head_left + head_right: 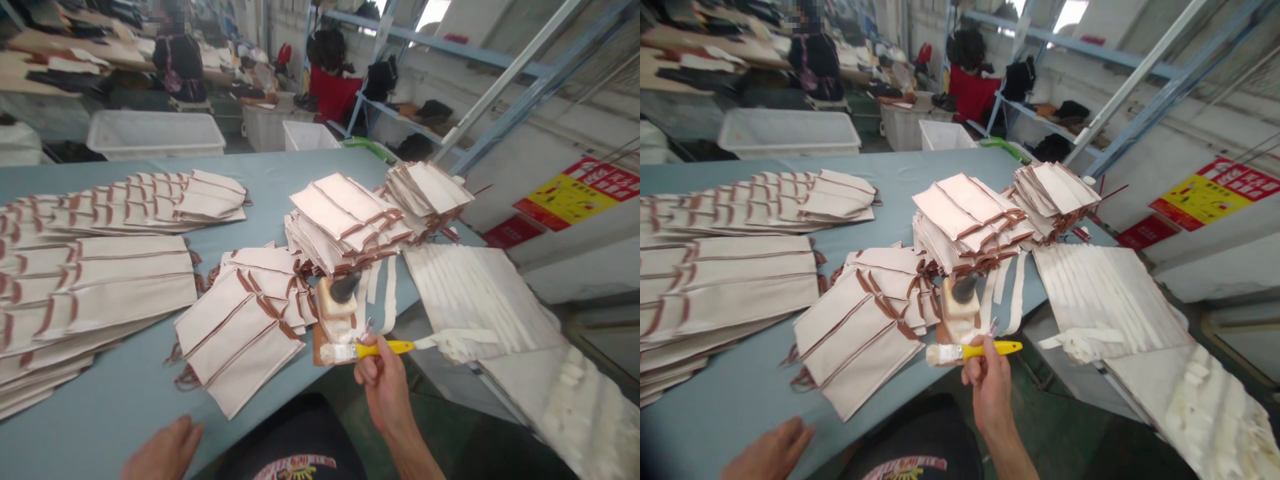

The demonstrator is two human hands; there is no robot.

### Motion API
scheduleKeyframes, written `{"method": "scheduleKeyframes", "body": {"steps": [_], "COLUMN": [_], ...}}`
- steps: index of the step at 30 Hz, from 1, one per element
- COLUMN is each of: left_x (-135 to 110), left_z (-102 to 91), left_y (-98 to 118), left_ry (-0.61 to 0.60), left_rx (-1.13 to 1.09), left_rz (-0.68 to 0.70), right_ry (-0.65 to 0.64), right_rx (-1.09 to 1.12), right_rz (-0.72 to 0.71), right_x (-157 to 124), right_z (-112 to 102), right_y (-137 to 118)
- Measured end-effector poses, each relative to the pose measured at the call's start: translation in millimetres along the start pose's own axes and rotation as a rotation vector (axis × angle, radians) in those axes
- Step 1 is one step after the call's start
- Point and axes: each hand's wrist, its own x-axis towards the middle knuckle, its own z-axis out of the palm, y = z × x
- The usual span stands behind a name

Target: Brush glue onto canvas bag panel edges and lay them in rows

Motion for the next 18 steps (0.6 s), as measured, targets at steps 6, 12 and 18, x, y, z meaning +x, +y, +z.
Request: {"method": "scheduleKeyframes", "body": {"steps": [6,12,18], "left_x": [68,132,147], "left_z": [-1.7,15.6,12.9], "left_y": [63,146,156], "left_ry": [0.102,0.18,0.196], "left_rx": [0.118,0.262,0.364], "left_rz": [0.4,0.813,0.96], "right_ry": [0.055,0.095,0.105], "right_rx": [-0.01,-0.003,0.01], "right_rz": [-0.035,-0.082,-0.079], "right_x": [-15,-26,-26], "right_z": [5,-6,-19], "right_y": [5,2,4]}}
